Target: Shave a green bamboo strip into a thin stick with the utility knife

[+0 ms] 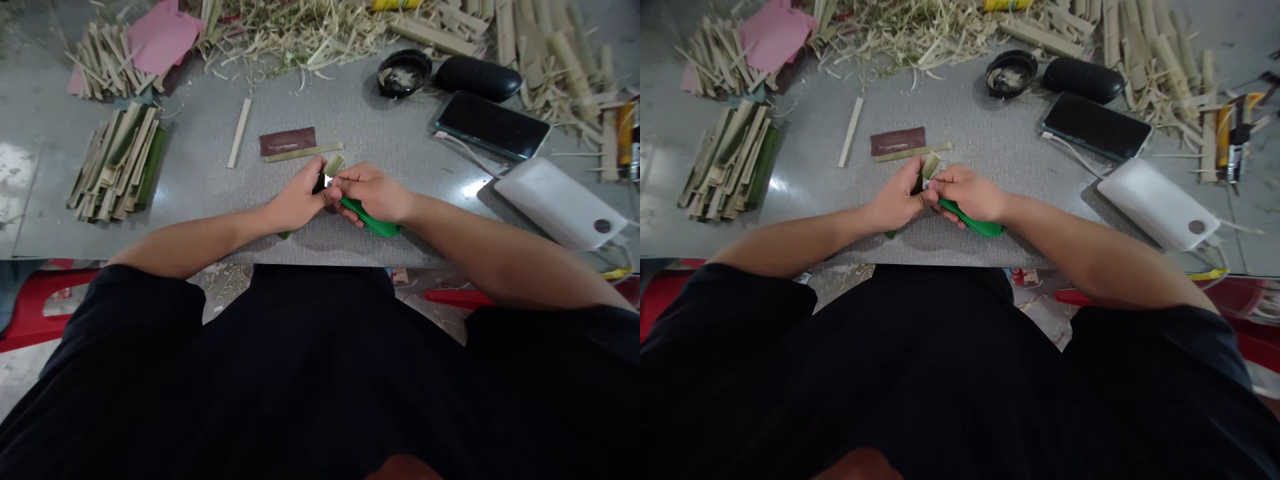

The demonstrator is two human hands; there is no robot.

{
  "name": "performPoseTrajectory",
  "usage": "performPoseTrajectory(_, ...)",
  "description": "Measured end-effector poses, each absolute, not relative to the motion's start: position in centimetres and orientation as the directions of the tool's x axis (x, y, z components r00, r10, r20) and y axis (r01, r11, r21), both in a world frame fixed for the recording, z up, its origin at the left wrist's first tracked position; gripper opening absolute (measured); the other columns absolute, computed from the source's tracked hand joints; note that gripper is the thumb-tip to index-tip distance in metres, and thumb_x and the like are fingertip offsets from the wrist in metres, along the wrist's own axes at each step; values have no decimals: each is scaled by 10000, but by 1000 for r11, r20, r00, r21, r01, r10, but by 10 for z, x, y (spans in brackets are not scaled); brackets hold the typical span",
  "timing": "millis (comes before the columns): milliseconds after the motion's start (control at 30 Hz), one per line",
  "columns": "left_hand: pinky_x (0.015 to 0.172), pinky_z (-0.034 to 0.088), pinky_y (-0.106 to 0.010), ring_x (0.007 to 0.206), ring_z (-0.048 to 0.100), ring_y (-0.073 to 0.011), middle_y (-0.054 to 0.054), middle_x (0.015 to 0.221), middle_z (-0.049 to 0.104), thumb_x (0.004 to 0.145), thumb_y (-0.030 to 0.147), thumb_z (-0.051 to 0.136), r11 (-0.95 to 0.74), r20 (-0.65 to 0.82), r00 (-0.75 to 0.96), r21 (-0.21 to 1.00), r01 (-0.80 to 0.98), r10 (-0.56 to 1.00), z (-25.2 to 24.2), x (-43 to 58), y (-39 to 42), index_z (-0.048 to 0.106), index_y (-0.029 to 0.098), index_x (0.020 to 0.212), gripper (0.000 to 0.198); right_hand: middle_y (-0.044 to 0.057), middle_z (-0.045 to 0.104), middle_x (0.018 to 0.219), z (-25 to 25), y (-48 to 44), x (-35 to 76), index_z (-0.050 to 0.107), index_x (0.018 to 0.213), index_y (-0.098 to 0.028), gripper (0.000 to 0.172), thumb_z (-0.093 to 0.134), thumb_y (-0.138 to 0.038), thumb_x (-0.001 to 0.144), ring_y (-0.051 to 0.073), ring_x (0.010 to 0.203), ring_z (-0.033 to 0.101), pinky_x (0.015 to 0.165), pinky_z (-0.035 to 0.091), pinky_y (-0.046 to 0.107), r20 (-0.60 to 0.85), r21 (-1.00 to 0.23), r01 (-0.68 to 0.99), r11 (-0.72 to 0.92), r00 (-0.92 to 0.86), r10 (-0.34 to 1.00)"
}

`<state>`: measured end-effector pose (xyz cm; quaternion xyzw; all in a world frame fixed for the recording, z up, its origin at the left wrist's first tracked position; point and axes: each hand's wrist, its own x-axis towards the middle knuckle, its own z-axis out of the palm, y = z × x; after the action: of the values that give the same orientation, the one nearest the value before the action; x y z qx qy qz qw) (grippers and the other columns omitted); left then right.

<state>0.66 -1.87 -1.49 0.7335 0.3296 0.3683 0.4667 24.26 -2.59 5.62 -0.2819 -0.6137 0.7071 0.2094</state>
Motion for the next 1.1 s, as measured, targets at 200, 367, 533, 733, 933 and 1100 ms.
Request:
performPoseTrajectory(200,1059,620,-534,1109,659,-297,-70,1184,669,982,1196,722,-446,310,532,884,145,788,-15,7,-17,571,284,1257,965,-22,608,606,57,-20,248,706,843,-213,500,819,-379,1301,130,444,536,407,506,231,-177,-970,46,-240,-809,560)
performPoseTrajectory(367,993,590,-553,1033,612,-290,-77,1129,672,1061,1151,666,-422,300,532,898,122,792,-13,7,-18,571,300,1210,869,-2,631,582,59,-27,244,661,795,-224,581,766,-389,1343,127,425,539,422,497,227,-168,-980,58,-189,-752,638)
performPoseTrajectory(533,980,588,-561,1036,622,-300,-89,1149,696,1019,1183,671,-424,283,530,891,164,799,-12,3,-15,583,307,1203,900,-15,605,574,55,-27,242,641,804,-236,621,760,-503,1352,125,416,527,400,466,222,-155,-983,44,-180,-730,666)
performPoseTrajectory(733,1000,627,-589,1056,661,-317,-84,1175,697,1008,1180,701,-498,357,535,855,143,766,-17,3,-14,592,312,1239,905,-26,617,622,53,-18,248,694,857,-220,510,819,-422,1308,133,450,543,416,509,234,-140,-979,31,-203,-820,554)
performPoseTrajectory(933,932,560,-534,1010,594,-289,-75,1135,731,1044,1178,643,-473,314,530,859,194,788,-22,1,-11,619,314,1223,883,-13,599,577,57,-25,245,630,824,-243,556,726,-406,1347,134,422,519,419,484,232,-173,-981,68,-183,-735,656)
performPoseTrajectory(1100,978,567,-562,1033,608,-305,-75,1171,696,980,1179,749,-432,306,508,889,151,805,-21,4,-15,606,314,1230,912,-21,601,572,58,-22,246,669,814,-243,565,837,-505,1286,141,416,519,399,493,240,-170,-976,58,-209,-802,573)
